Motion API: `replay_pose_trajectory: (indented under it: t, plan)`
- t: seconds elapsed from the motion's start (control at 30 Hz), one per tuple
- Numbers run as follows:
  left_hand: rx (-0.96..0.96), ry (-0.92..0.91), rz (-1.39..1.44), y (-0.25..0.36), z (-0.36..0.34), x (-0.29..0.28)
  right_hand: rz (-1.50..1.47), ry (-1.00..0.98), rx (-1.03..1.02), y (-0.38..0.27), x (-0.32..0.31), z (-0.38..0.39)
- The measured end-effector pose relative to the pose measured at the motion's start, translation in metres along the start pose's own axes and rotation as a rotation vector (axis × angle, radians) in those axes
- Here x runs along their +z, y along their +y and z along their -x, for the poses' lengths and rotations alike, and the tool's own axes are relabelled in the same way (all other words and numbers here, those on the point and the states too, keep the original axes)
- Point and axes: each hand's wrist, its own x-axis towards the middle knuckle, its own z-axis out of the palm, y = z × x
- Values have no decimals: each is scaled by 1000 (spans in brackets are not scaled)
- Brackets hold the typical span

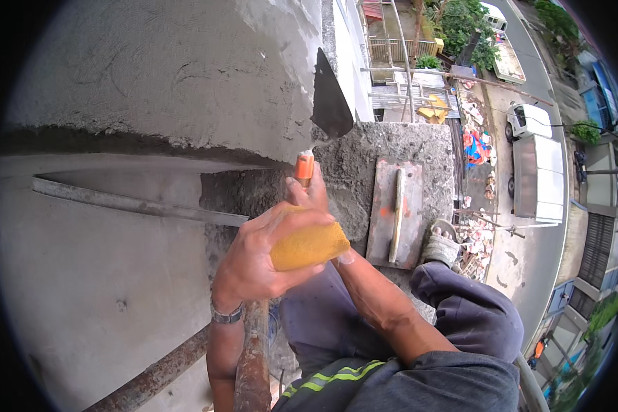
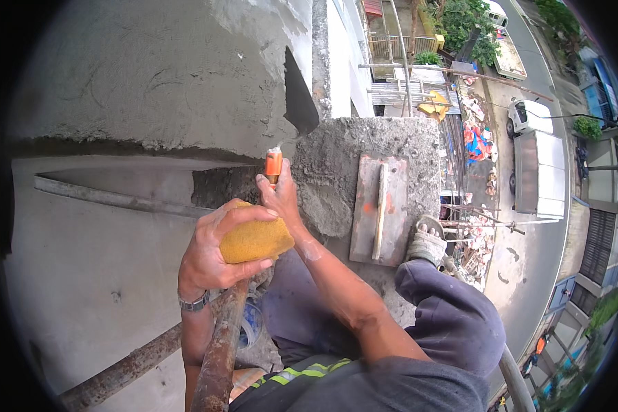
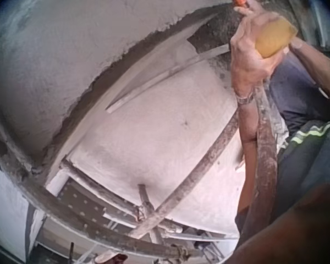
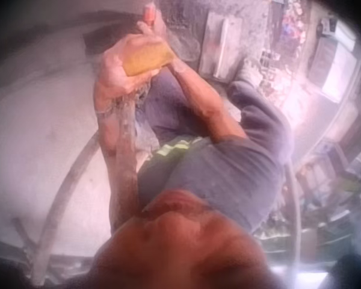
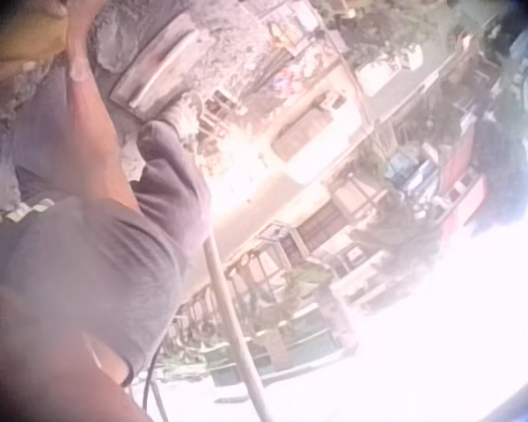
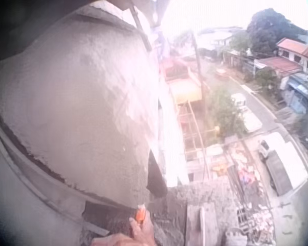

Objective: The person applies and smooths wet cement onto a vertical wall surface using a trowel and a smaller hand tool. They repeatedly spread the material, scrape excess, and refine the surface texture while holding a yellow sponge in the other hand.

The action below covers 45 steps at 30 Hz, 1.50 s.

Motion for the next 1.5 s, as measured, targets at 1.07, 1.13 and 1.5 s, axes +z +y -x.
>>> replay_pose_trajectory:
  t: [1.07, 1.13, 1.5]
  plan:
    - [-41, -6, -13, 4, 1, 0, -393, -385, 271, -33, -41, -10]
    - [-54, -11, 15, 3, 0, 1, -454, -305, 444, -14, -52, -23]
    - [-48, -36, 49, 3, -3, 2, -290, -229, 626, 34, -26, -76]
